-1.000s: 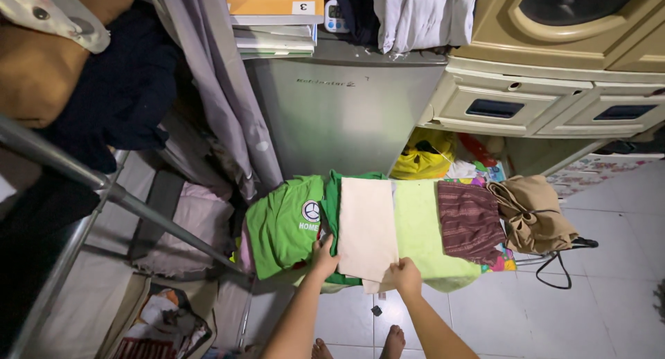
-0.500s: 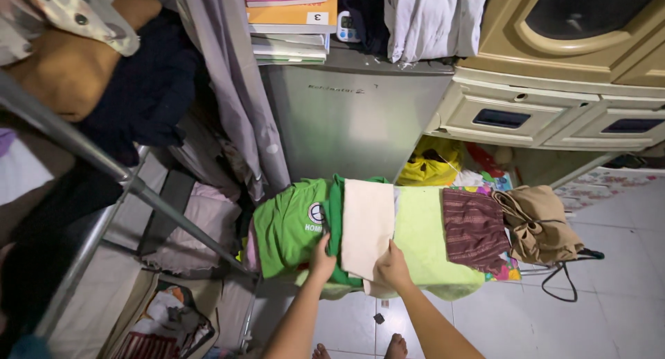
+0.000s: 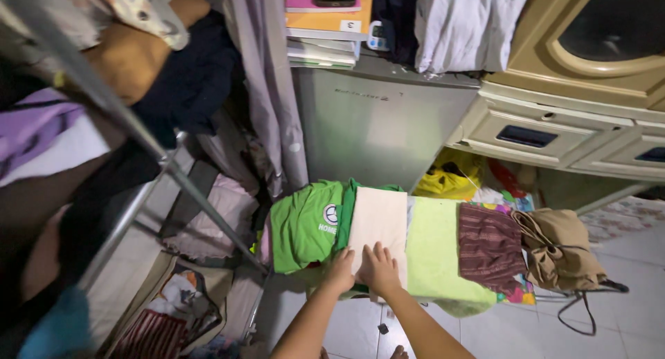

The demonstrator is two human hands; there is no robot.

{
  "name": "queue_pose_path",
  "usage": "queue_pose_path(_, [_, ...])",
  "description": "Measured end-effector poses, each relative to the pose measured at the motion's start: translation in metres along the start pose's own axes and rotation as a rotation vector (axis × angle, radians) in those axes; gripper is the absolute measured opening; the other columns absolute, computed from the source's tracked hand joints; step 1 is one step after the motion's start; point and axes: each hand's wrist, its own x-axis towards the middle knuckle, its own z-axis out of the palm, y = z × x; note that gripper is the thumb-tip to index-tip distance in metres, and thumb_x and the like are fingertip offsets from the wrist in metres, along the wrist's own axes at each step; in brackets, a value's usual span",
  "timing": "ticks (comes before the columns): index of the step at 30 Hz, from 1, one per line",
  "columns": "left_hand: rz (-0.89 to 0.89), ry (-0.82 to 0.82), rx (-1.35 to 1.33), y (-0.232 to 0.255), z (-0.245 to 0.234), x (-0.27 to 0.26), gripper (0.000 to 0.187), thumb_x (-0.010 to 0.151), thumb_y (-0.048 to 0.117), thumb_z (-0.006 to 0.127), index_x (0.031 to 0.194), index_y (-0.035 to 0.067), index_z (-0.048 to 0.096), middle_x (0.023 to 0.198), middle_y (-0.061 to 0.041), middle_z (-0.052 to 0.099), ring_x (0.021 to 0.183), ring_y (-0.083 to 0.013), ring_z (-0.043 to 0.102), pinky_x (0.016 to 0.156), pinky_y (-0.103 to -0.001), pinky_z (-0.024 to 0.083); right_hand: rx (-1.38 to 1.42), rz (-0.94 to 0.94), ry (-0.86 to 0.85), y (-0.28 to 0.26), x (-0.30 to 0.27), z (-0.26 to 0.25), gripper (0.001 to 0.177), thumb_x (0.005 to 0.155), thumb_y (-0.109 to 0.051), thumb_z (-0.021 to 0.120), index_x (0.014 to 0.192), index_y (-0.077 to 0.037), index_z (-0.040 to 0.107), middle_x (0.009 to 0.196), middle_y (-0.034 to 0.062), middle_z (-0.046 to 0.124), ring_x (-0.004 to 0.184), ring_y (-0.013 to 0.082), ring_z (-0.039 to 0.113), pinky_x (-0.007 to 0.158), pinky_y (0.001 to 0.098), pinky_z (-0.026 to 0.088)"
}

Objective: The person folds various garments, including t-shirts, shorts, and pants, by hand on a small green table. They pick up each item from a pile, smooth it out, fold it neatly, and place it into a growing stack.

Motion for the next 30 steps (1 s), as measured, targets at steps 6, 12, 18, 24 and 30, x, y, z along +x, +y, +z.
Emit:
queue_pose_path(6, [0.039,0.277,-0.176,0.006,-0.110,-0.019,0.062,0.080,0.006,0.073,0.140,0.010,0.056,0.158,-0.016,0.040,0.134,-0.0395,0.048,0.108,-0.046,0.043,0.207,-0.305,0.344,-0.074,0.001,-0.069,0.102,0.072,-0.023,0.085,0.156,-0.023,0.028,0.163,0.0272,0.015,0.148,0.0483,0.021,0.116,0.0627,0.025])
queue_pose_path(12, [0.136,0.704,0.017,0.047,-0.301,-0.081,0.050,0.079,0.004,0.072,0.128,0.007,0.064,0.148,-0.018,0.051,0.129,-0.0413,0.054,0.108,-0.047,0.044,0.437,-0.788,0.641,-0.198,-0.019,-0.180,0.097,0.070,-0.007,0.081,0.155,-0.010,0.035,0.163,0.0314,0.018,0.147,0.0519,0.026,0.118,0.0561,0.027])
queue_pose_path(18, [0.304,1.143,0.165,0.109,-0.448,-0.186,0.040,0.080,-0.003,0.068,0.119,0.004,0.066,0.138,-0.023,0.058,0.130,-0.0443,0.055,0.111,-0.049,0.044,0.594,-1.209,0.691,-0.299,-0.098,-0.282,0.084,0.082,-0.004,0.076,0.156,-0.006,0.036,0.166,0.0297,0.021,0.152,0.0493,0.029,0.123,0.0487,0.030])
queue_pose_path(24, [0.086,1.312,0.505,0.125,-0.539,-0.288,0.038,0.088,0.000,0.067,0.126,0.004,0.066,0.143,-0.021,0.059,0.136,-0.0406,0.053,0.119,-0.051,0.041,0.638,-1.506,0.592,-0.386,-0.130,-0.335,0.050,0.096,-0.008,0.065,0.144,-0.004,0.054,0.157,0.0222,0.045,0.148,0.0398,0.044,0.124,0.0449,0.036])
queue_pose_path(30, [-0.227,1.319,0.906,0.102,-0.587,-0.323,0.062,0.090,0.024,0.074,0.145,0.001,0.057,0.154,-0.023,0.051,0.144,-0.0440,0.042,0.119,-0.062,0.026,0.764,-1.520,0.500,-0.502,-0.084,-0.348,0.041,0.102,-0.014,0.059,0.141,-0.003,0.057,0.143,0.0205,0.062,0.139,0.0358,0.058,0.118,0.0384,0.045])
